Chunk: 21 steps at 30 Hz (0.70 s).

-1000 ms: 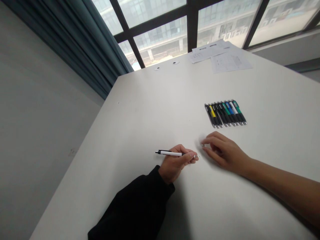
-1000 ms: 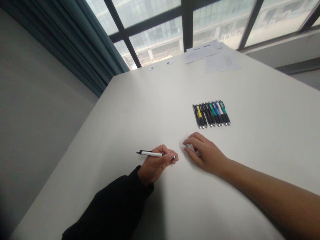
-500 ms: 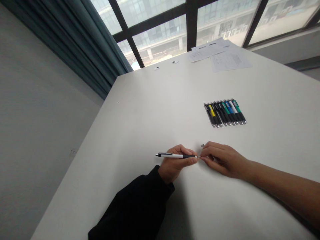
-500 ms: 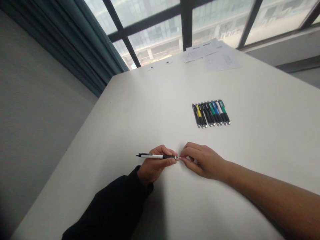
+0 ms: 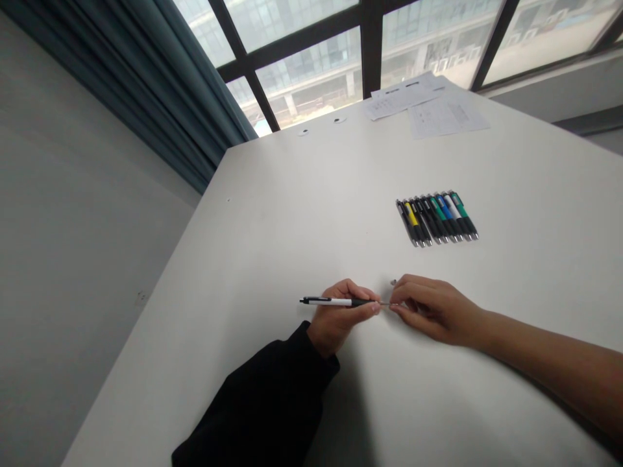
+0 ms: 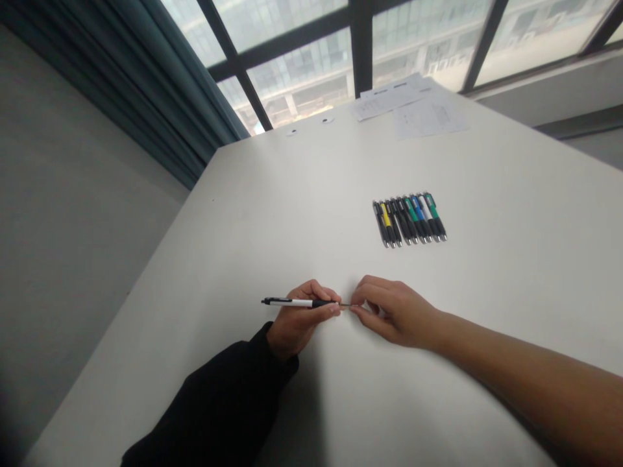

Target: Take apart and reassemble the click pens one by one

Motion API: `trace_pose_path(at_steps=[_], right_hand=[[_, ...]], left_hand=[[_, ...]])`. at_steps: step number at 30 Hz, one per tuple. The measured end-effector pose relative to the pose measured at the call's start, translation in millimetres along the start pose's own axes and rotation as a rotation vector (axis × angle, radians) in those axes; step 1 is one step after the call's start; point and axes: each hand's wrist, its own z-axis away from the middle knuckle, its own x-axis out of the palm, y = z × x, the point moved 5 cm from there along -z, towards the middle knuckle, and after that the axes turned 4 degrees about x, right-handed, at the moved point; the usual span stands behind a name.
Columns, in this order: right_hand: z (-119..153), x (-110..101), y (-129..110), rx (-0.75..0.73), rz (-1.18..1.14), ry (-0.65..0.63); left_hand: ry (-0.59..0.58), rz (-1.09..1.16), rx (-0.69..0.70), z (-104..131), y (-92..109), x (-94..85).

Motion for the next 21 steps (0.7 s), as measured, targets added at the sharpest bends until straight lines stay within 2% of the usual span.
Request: trace_pose_path(at_steps=[5, 11, 15, 21], right_hand=[[0.9, -8.4, 5.4, 0.047, 0.009, 0.027], [3.0, -16.9, 22.9, 0.07, 0.221, -0.101], [3.7, -20.4, 31.0, 0.144, 0.262, -0.116], [0.0, -23.1, 31.8, 0.22, 0.283, -0.073]], left_hand=[[0.116, 0.001, 0.058, -3.6, 6.7, -8.8], [0.272, 0.036, 0.09, -10.5, 16.3, -26.5], [0.294, 0.043, 0.076, -11.2, 15.9, -27.7], [0.292, 0.046, 0.071, -10.2, 15.6, -24.3]])
